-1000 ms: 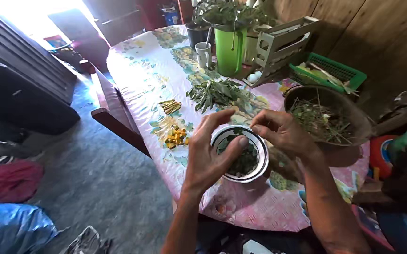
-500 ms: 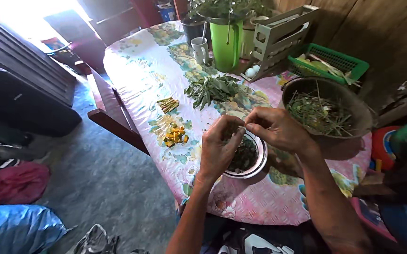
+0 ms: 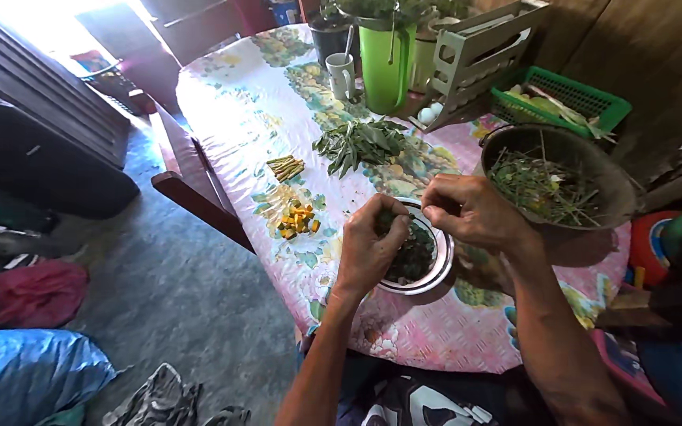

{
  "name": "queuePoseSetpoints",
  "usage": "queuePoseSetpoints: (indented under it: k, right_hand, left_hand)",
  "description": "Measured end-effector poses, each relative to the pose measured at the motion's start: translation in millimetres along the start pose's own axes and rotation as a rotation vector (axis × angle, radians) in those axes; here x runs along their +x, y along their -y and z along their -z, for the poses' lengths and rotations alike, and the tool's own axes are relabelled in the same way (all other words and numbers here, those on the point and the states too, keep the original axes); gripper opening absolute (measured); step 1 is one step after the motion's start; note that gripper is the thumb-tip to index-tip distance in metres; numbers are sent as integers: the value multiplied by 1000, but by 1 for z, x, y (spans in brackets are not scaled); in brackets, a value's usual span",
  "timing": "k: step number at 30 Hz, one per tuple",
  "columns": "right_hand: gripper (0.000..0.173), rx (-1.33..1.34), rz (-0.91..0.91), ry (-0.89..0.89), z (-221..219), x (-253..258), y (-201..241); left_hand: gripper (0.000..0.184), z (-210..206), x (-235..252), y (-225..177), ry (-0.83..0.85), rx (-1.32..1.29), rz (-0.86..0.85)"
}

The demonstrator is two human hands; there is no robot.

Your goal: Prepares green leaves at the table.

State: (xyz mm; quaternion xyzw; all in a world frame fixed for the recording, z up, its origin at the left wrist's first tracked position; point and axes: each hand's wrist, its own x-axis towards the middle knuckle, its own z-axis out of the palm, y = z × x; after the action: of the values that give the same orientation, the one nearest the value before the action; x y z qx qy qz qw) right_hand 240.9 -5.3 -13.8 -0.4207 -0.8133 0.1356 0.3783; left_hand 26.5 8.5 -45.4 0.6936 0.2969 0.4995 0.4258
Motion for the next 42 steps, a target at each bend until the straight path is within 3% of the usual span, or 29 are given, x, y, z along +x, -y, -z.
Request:
queuePoseSetpoints:
  k: [9, 15, 19, 28, 32, 35, 38, 40, 42]
  right_hand:
    - [11, -55, -100, -160, 35, -15, -3]
    - [24, -327, -273, -465, 126, -48, -28]
    - [25, -576, -501, -487, 167, -57, -30]
    - [23, -854, -793, -263, 137, -34, -66]
    - [48, -651, -651, -114, 127, -43, -47]
    - [45, -511, -420, -300, 150, -61, 5]
    - [39, -526, -309, -517, 170, -77, 11]
    - [35, -647, -464, -501, 170, -83, 1]
    - [33, -673, -656, -344, 162, -88, -16]
  left_hand:
    - [9, 21, -4, 3, -60, 71, -19]
    - [14, 26, -12, 17, -7, 67, -64]
    - [15, 11, -22, 25, -44, -21, -18]
    - [10, 10, -31, 18, -2, -148, -70]
    - [9, 16, -33, 20, -24, -138, -71]
    - [10, 19, -35, 21, -30, -149, -56]
    - [10, 16, -32, 20, -19, -165, -54]
    - [10, 15, -31, 18, -10, -169, -63]
    - [10, 16, -31, 16, -9, -176, -71]
